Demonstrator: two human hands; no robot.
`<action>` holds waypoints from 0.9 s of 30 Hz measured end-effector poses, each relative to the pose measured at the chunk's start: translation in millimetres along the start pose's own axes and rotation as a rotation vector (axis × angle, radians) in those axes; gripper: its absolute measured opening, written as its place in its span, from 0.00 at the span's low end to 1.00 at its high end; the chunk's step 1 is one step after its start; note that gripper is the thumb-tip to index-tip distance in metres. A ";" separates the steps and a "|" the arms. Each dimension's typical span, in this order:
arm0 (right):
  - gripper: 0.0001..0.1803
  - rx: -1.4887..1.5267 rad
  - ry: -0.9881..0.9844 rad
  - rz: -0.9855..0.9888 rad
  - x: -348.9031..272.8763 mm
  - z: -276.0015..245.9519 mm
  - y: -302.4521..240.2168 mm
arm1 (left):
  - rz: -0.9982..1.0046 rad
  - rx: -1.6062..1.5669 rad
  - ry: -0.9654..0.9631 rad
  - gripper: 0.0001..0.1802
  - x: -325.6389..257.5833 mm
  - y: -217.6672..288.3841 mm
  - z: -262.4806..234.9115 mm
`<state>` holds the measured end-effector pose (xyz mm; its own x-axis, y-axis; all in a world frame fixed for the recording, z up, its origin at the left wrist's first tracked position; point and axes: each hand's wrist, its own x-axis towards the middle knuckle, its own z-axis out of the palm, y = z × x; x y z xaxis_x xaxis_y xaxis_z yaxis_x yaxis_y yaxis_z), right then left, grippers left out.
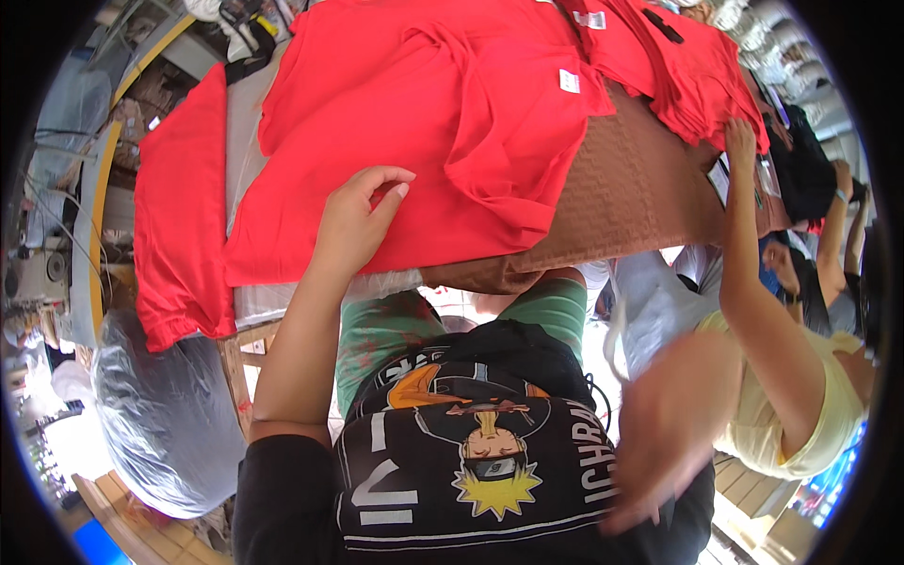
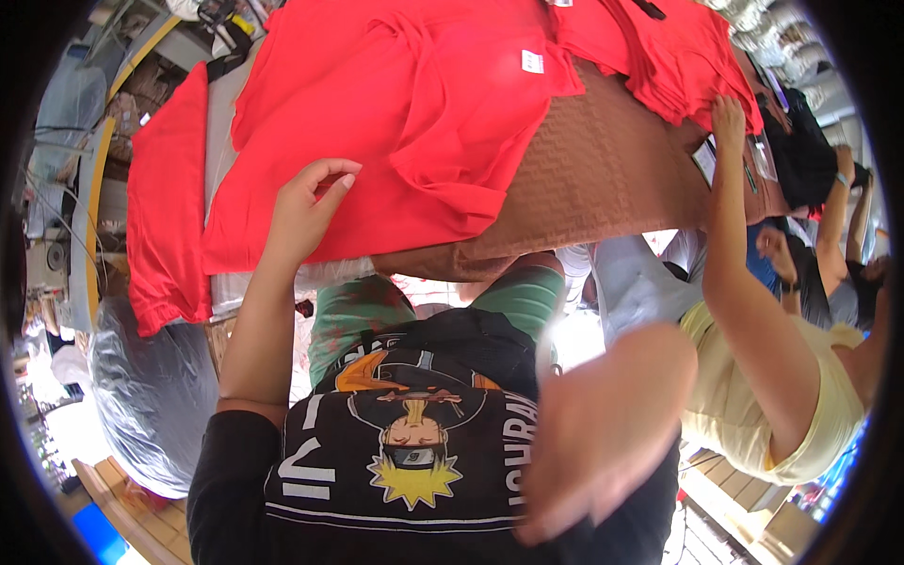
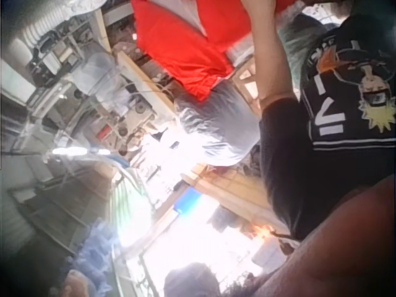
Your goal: The person uses small thread snips to trim loose threads from red t-shirts, picking up and turning over several shirts on a work table in a garment factory.
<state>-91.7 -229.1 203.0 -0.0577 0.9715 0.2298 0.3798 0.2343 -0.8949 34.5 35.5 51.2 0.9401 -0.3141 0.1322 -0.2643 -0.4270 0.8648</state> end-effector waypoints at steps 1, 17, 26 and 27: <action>0.17 -0.047 -0.199 -0.148 8.6 2.6 -8.1 | 0.001 0.003 -0.004 0.09 0.8 -1.5 0.7; 0.09 -0.713 0.904 0.896 -41.1 -68.4 113.5 | -0.068 -0.269 -0.136 0.13 22.7 20.4 45.7; 0.11 -0.412 1.738 1.041 -100.9 -128.7 188.7 | 0.000 -0.258 -0.056 0.11 -26.4 2.2 43.8; 0.12 -0.251 1.762 0.981 -109.9 -137.0 195.5 | -0.059 -0.247 -0.051 0.11 -29.2 -3.5 46.3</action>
<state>115.3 -294.9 55.2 0.9262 -0.3768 -0.0155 -0.1789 -0.4029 -0.8976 -2.0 6.9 21.8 0.9387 -0.3398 0.0589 -0.1429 -0.2279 0.9632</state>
